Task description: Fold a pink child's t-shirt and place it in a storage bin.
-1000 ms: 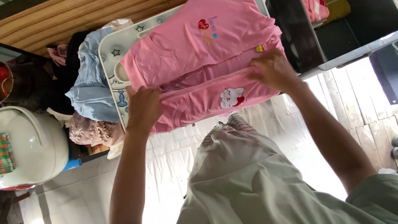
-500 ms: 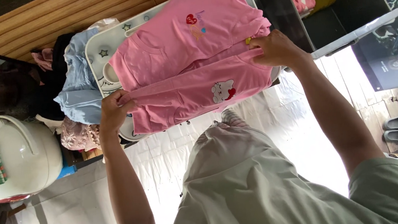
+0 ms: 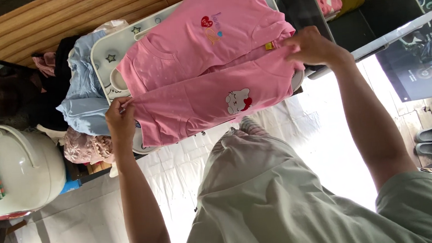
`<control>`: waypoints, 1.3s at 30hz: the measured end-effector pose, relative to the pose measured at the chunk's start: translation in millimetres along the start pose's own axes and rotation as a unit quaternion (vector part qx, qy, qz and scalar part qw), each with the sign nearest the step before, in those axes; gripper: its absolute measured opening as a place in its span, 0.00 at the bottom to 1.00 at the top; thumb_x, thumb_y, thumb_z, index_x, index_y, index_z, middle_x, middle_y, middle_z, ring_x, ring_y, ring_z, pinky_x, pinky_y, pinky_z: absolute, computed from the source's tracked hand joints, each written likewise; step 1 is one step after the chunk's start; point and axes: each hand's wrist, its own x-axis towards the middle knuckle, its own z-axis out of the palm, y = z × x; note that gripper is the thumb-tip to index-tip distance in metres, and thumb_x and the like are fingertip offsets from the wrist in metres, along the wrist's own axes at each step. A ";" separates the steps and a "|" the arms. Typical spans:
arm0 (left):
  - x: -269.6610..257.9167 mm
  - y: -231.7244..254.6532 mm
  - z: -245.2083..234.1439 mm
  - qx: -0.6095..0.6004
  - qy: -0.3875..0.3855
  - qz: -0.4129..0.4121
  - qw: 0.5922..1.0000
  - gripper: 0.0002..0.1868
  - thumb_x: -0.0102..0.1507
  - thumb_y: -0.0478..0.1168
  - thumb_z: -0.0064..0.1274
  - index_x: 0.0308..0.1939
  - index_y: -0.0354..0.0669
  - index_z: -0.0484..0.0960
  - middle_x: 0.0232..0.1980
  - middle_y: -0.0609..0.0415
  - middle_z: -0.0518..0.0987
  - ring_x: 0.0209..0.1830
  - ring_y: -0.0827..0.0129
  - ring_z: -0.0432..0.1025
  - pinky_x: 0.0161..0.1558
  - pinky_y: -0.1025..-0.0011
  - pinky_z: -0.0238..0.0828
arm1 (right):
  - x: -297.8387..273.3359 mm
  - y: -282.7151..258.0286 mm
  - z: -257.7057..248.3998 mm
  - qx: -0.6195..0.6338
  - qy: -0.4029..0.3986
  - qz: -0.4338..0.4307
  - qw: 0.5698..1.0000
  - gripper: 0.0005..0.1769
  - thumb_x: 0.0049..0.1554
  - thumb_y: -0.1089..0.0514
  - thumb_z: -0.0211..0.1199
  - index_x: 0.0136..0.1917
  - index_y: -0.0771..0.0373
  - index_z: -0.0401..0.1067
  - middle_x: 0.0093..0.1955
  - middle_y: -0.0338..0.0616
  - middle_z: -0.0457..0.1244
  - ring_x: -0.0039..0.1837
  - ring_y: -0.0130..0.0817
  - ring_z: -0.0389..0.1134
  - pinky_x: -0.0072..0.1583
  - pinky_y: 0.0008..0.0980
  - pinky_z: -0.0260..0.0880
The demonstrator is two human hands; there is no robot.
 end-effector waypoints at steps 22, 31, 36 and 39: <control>-21.2 111.4 266.2 0.218 -0.192 0.408 0.865 0.23 0.67 0.45 0.52 0.64 0.43 0.75 0.64 0.43 0.72 0.67 0.50 0.64 0.67 0.52 0.57 | -33.2 -88.9 6.8 -0.056 0.401 -0.035 0.913 0.23 0.49 0.51 0.76 0.55 0.62 0.75 0.52 0.52 0.65 0.59 0.52 0.64 0.62 0.43 0.53; 7.6 100.7 358.3 0.176 -0.145 0.320 0.920 0.35 0.65 0.50 0.53 0.72 0.37 0.65 0.68 0.40 0.69 0.68 0.47 0.64 0.69 0.47 0.59 | -95.0 -101.1 77.2 0.073 0.449 0.156 0.877 0.09 0.51 0.67 0.66 0.46 0.61 0.77 0.50 0.48 0.66 0.59 0.50 0.64 0.62 0.47 0.63; 35.5 138.5 375.1 0.192 -0.231 0.205 0.932 0.31 0.50 0.47 0.64 0.55 0.41 0.76 0.59 0.45 0.77 0.62 0.48 0.65 0.55 0.39 0.52 | -96.5 -118.4 68.1 0.019 0.386 0.102 0.917 0.22 0.52 0.62 0.71 0.61 0.62 0.78 0.55 0.51 0.65 0.60 0.50 0.64 0.62 0.48 0.62; 45.2 117.2 390.9 0.156 -0.267 0.154 0.939 0.08 0.55 0.41 0.61 0.33 0.41 0.82 0.44 0.49 0.84 0.55 0.54 0.72 0.59 0.55 0.64 | -91.8 -114.2 73.2 0.076 0.358 0.102 0.925 0.27 0.56 0.66 0.68 0.69 0.64 0.70 0.60 0.50 0.66 0.61 0.50 0.66 0.62 0.46 0.68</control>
